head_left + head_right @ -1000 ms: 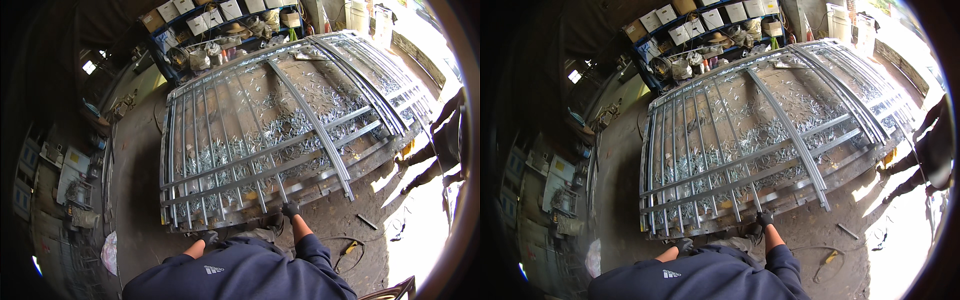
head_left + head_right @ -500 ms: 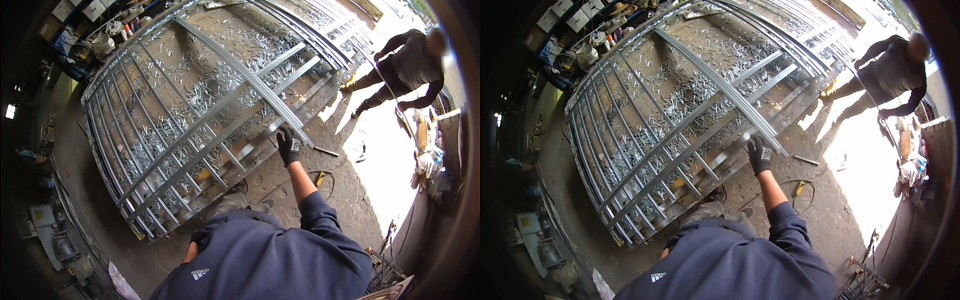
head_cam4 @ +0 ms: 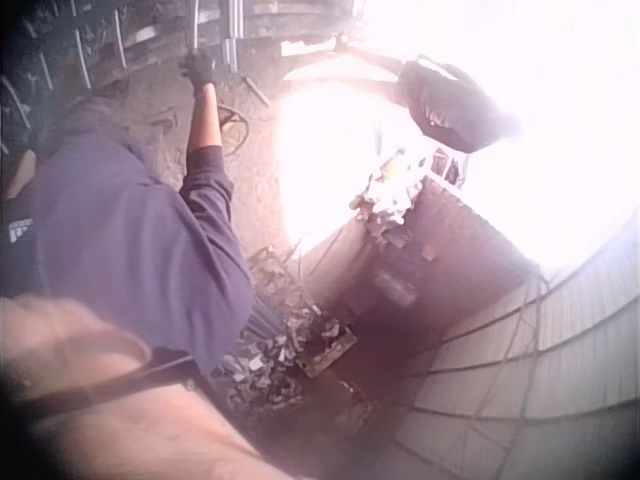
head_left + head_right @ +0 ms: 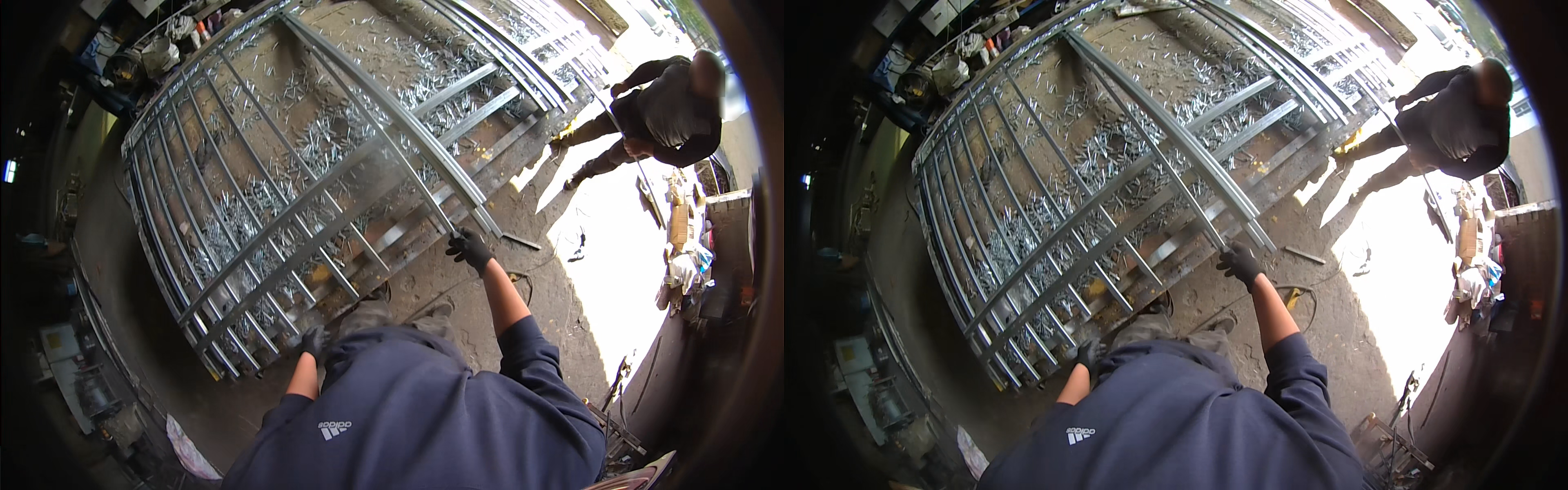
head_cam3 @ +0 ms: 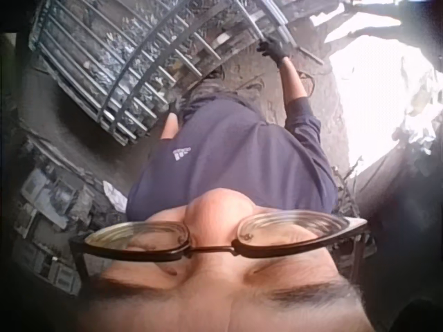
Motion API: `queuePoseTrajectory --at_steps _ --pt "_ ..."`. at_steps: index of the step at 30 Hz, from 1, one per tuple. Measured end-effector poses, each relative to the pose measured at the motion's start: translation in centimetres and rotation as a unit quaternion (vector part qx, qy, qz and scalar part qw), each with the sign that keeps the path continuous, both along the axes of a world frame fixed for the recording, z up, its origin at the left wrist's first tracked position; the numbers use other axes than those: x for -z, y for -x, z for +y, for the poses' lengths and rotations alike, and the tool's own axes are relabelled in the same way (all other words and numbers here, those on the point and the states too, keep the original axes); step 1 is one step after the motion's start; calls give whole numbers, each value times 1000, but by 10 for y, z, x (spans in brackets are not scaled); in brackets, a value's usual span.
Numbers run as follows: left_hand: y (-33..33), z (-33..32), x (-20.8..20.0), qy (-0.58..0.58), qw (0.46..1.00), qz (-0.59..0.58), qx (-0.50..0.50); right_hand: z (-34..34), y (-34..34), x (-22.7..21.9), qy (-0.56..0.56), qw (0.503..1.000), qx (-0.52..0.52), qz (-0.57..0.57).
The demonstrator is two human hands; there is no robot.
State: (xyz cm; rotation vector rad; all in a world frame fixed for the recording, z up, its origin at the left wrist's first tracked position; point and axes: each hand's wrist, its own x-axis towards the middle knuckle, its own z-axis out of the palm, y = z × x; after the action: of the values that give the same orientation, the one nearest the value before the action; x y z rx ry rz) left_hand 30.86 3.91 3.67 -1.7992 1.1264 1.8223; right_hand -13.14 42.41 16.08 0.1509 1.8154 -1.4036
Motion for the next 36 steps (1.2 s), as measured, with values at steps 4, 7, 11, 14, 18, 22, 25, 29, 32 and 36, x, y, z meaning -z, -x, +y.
queuePoseTrajectory --at_steps 4,7,11,14,18,22,25,29,32,36 --pt "-13 37 0 56 990 111 66 -12 -33 32 275 934 75 -216" --pt "-13 72 -9 103 973 142 152 -16 -48 39 315 896 130 -285" --pt "15 110 -22 57 986 69 142 -1 -67 31 359 917 49 -165" --pt "63 145 -28 108 969 146 169 45 -90 35 270 956 18 -113" --pt "138 216 -48 88 958 207 175 169 -137 68 227 966 -80 -94" --pt "198 302 -50 96 954 231 165 344 -217 86 93 972 -111 -185" --pt "228 323 -41 45 942 262 203 456 -287 60 -126 914 -347 -167" --pt "258 331 -32 -88 968 210 105 485 -350 34 -165 943 -207 -203" --pt "272 327 -27 -96 971 215 50 453 -369 60 -72 985 12 -155" --pt "283 312 -11 -161 971 176 -15 452 -413 110 -96 986 67 -114"
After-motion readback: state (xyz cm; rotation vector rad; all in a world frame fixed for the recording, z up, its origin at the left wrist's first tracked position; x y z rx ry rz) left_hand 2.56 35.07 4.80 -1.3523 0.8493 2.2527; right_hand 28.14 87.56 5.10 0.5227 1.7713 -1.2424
